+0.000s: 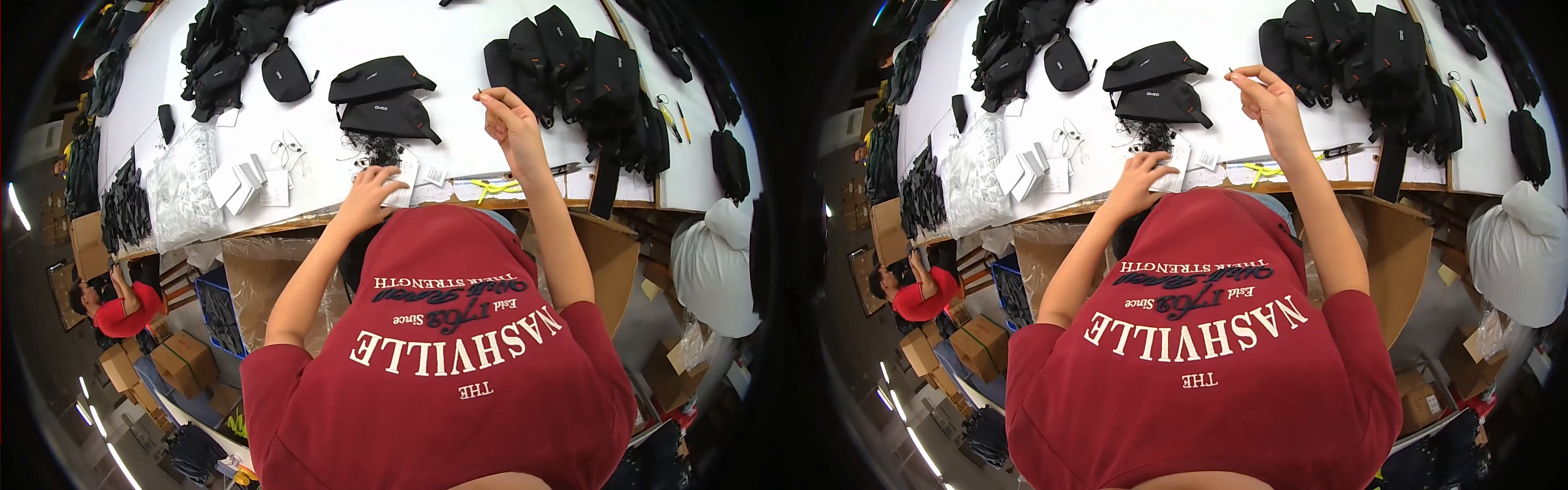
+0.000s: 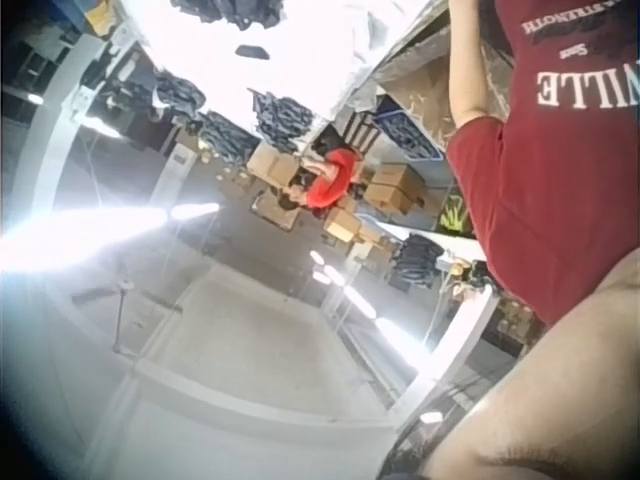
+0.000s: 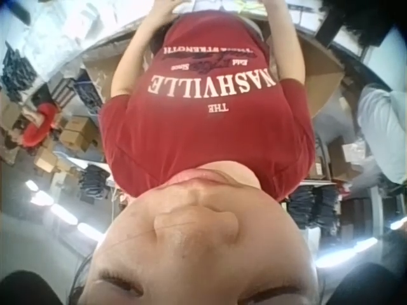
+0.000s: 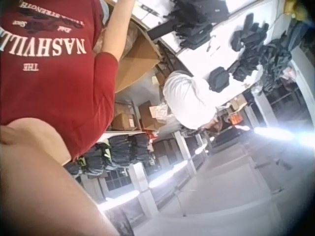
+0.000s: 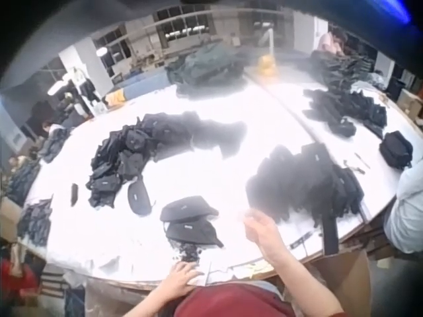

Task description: Assembling small black zippered pouches by attaching tags and organizing them on the work table.

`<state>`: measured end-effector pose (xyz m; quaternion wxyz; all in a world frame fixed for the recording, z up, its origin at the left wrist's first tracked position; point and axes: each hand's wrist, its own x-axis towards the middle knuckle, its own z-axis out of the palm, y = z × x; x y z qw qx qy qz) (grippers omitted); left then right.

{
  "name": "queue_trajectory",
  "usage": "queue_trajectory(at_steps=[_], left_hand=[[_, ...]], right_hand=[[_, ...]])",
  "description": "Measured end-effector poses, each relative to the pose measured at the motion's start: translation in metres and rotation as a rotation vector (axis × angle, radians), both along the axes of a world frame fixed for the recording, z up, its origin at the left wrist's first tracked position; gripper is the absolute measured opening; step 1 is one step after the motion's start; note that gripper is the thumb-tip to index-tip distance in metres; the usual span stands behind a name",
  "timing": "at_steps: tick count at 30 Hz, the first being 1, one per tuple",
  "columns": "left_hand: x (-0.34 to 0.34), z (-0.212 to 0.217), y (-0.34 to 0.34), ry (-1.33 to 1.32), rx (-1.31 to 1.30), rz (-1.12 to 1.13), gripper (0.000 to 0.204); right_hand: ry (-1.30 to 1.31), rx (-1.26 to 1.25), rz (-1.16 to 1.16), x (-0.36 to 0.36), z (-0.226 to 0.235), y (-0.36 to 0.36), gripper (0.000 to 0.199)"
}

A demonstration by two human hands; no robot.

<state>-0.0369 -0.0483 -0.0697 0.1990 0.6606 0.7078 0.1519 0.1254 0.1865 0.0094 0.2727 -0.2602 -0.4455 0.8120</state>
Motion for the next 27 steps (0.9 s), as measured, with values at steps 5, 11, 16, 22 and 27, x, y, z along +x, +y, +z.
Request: queue_trajectory(at_steps=[5,11,16,22,27], left_hand=[[-0.001,-0.016,0.003,0.103,-0.002,-0.099,0.038],[-0.006,-0.016,0.022,0.093,0.282,0.034,0.020],[-0.004,-0.008,0.036,-0.088,-0.146,0.241,0.008],[-0.001,0.054,0.061,-0.070,0.436,0.382,0.007],[0.015,0.103,0.058,-0.781,0.057,0.353,0.016]], right_hand=[[-0.083,-0.031,0.067,0.008,-0.009,-0.008,0.017],[-0.170,-0.059,0.078,0.023,-0.014,-0.012,0.016],[-0.197,-0.058,0.091,0.031,-0.023,-0.014,0.016],[-0.246,-0.028,0.119,0.038,-0.020,-0.014,0.015],[-0.245,-0.014,0.137,0.038,-0.018,-0.015,0.015]])
